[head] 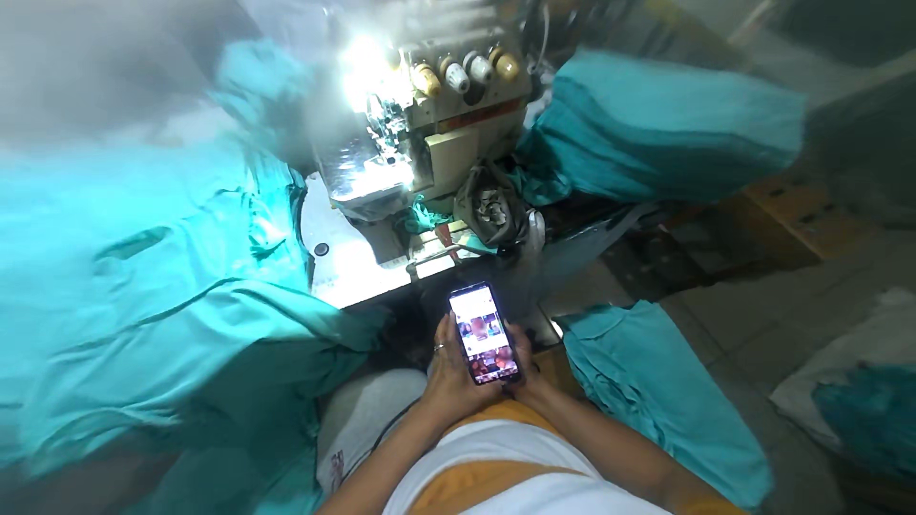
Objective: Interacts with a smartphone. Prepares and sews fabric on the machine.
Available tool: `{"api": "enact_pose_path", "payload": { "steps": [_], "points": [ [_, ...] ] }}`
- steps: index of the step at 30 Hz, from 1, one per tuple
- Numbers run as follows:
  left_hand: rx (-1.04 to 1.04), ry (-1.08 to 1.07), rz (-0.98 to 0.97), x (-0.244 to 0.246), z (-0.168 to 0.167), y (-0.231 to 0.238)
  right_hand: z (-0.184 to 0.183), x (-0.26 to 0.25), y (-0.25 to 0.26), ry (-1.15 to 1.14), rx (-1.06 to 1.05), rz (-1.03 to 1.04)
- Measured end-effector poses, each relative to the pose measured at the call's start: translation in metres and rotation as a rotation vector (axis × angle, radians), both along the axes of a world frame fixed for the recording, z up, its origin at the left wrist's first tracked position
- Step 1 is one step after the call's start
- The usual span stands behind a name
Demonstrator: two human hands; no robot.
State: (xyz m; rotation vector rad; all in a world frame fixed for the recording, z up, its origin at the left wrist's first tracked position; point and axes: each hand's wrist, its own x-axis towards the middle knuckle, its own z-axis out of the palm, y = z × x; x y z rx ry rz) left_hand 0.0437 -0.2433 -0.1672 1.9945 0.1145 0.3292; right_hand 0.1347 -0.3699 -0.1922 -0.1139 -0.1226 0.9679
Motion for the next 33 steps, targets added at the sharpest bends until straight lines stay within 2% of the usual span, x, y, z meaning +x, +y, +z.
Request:
{"api": "enact_pose_path", "payload": {
  "steps": [5, 16, 21, 27, 33],
  "points": [
    [0.044, -0.023, 0.058, 0.004, 0.000, -0.004, 0.001, 0.000, 0.000, -0.001, -0.028, -0.020],
    [0.349, -0.039, 0.205, 0.012, 0.011, -0.016, 0.001, -0.001, 0.003, 0.009, -0.089, -0.078],
    [0.152, 0.004, 0.151, 0.004, 0.008, -0.005, 0.001, 0.002, 0.001, 0.007, -0.038, 0.029],
    [0.168, 0.150, 0.148, -0.003, 0.012, 0.003, -0.007, 0.005, 0.004, 0.022, 0.017, 0.124],
    [0.115, 0.044, 0.130, -0.002, 0.007, 0.003, -0.007, 0.007, 0.003, 0.013, 0.006, 0.133]
  ]
}}
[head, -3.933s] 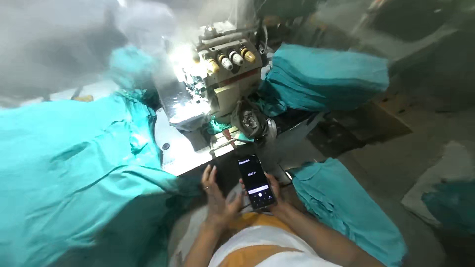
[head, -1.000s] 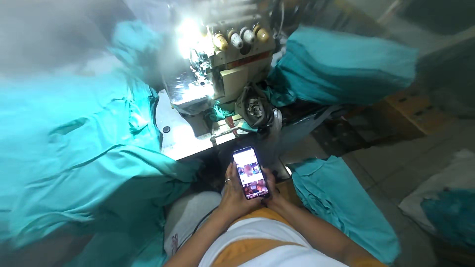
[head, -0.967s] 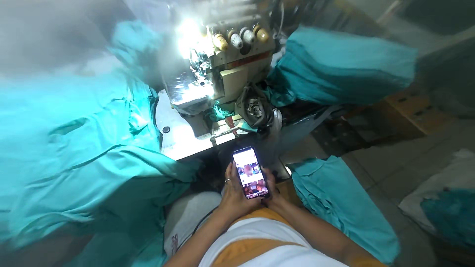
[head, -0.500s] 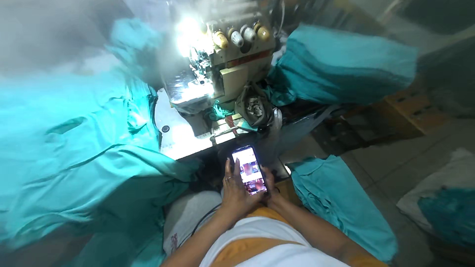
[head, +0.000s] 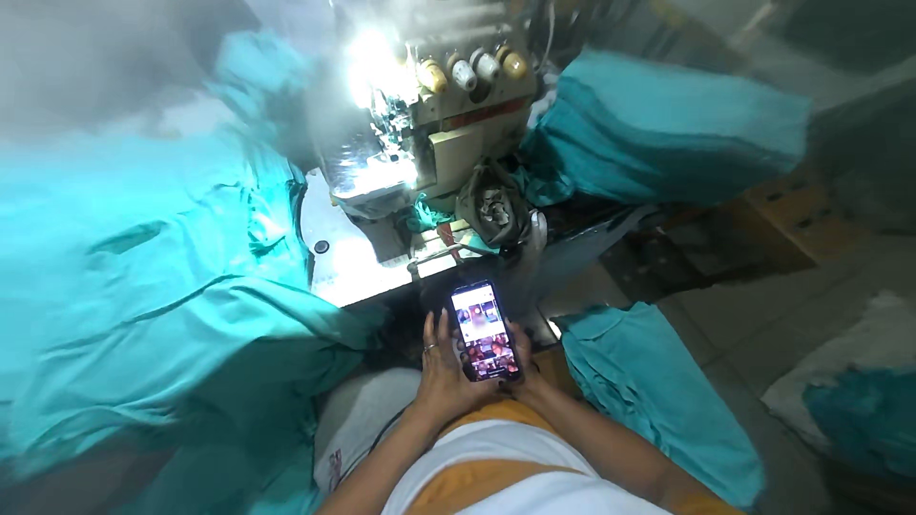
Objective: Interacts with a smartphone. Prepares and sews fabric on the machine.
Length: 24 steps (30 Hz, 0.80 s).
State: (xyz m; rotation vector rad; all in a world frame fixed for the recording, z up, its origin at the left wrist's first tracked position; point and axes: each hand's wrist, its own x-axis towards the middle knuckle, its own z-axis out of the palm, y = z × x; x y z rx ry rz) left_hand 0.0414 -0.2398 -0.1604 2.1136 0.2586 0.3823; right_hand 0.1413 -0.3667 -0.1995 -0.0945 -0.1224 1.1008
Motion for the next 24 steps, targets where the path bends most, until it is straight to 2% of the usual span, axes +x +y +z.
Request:
{"api": "enact_pose_path", "payload": {
  "steps": [10, 15, 21, 24],
  "points": [
    [-0.034, -0.028, -0.003, -0.001, 0.000, 0.003, -0.007, -0.001, 0.001, 0.025, -0.021, 0.003],
    [-0.325, 0.110, -0.049, -0.001, 0.012, 0.003, -0.010, -0.001, 0.000, 0.069, -0.072, -0.004],
    [-0.419, 0.137, -0.043, 0.002, 0.016, 0.005, -0.010, 0.002, 0.000, 0.049, -0.055, 0.025],
    [-0.591, 0.248, -0.038, 0.004, 0.019, 0.008, -0.011, 0.002, 0.000, 0.077, -0.052, 0.041]
  ]
}}
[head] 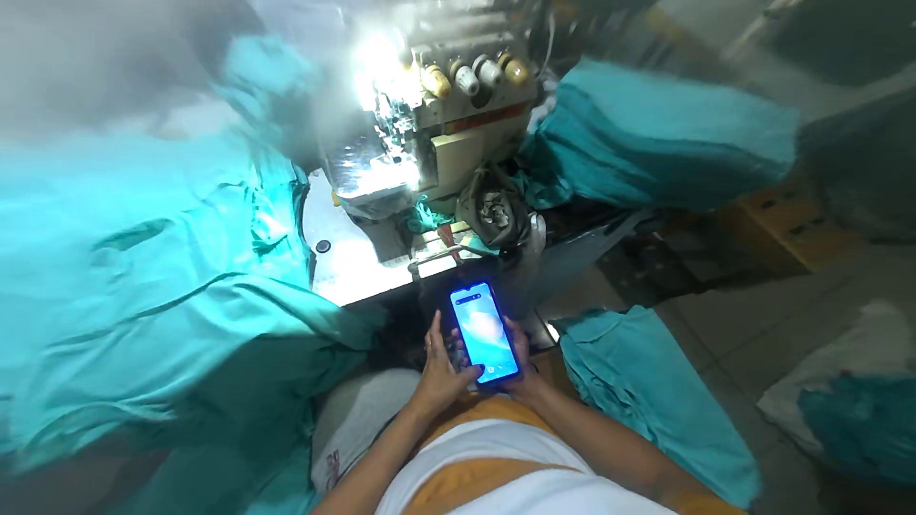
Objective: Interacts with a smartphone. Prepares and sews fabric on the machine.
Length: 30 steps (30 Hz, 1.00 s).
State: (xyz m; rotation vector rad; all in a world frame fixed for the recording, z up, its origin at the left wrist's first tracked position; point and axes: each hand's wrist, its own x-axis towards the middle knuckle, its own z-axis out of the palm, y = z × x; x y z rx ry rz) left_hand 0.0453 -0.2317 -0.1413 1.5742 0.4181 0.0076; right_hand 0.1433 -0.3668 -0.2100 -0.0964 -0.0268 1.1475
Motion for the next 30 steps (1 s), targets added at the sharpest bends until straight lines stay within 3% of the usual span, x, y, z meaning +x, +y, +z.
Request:
{"api": "enact_pose_path", "payload": {
  "steps": [3, 13, 20, 30],
  "points": [
    [-0.175, 0.094, 0.009, 0.001, 0.002, 0.002, 0.000, 0.000, -0.001, -0.002, 0.044, -0.004],
    [-0.269, 0.059, -0.052, 0.002, 0.002, 0.004, 0.008, -0.003, -0.002, -0.201, -0.068, -0.073],
    [-0.293, -0.050, -0.092, -0.001, -0.007, 0.007, 0.004, -0.001, -0.005, -0.093, 0.017, -0.017],
    [-0.322, -0.004, -0.109, 0.000, -0.003, 0.006, -0.001, -0.001, -0.006, -0.081, 0.043, -0.024]
  ]
}}
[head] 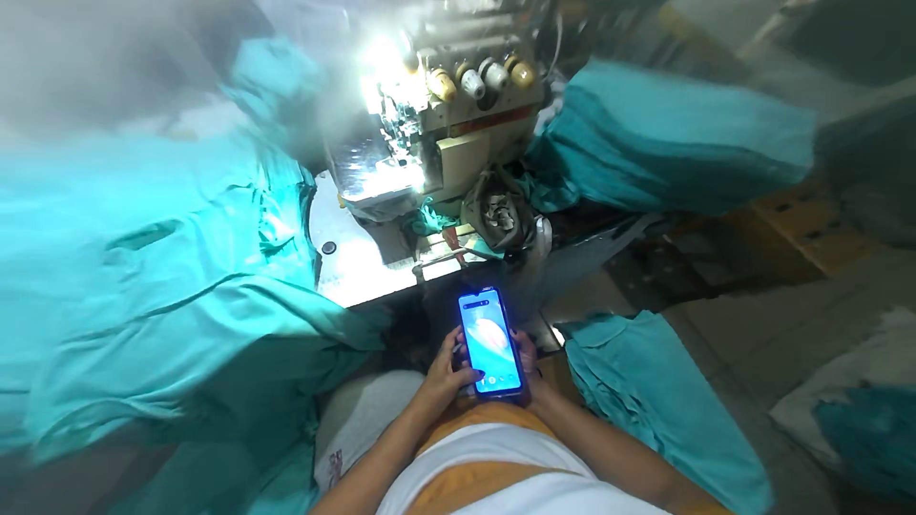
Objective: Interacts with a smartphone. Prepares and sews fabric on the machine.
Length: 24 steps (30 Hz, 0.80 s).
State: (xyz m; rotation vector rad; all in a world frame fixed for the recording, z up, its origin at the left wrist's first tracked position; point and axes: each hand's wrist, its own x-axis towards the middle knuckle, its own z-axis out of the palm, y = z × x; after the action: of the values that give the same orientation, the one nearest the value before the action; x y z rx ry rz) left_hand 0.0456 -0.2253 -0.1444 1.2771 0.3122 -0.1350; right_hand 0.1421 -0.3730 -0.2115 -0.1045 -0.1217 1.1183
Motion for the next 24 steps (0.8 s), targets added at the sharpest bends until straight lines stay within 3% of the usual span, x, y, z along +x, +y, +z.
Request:
{"api": "enact_pose_path", "payload": {
  "steps": [24],
  "points": [
    [0.051, 0.012, -0.008, 0.0014, 0.0007, -0.0031, -0.0009, -0.0007, -0.0026, 0.004, 0.039, 0.019]
  ]
}}
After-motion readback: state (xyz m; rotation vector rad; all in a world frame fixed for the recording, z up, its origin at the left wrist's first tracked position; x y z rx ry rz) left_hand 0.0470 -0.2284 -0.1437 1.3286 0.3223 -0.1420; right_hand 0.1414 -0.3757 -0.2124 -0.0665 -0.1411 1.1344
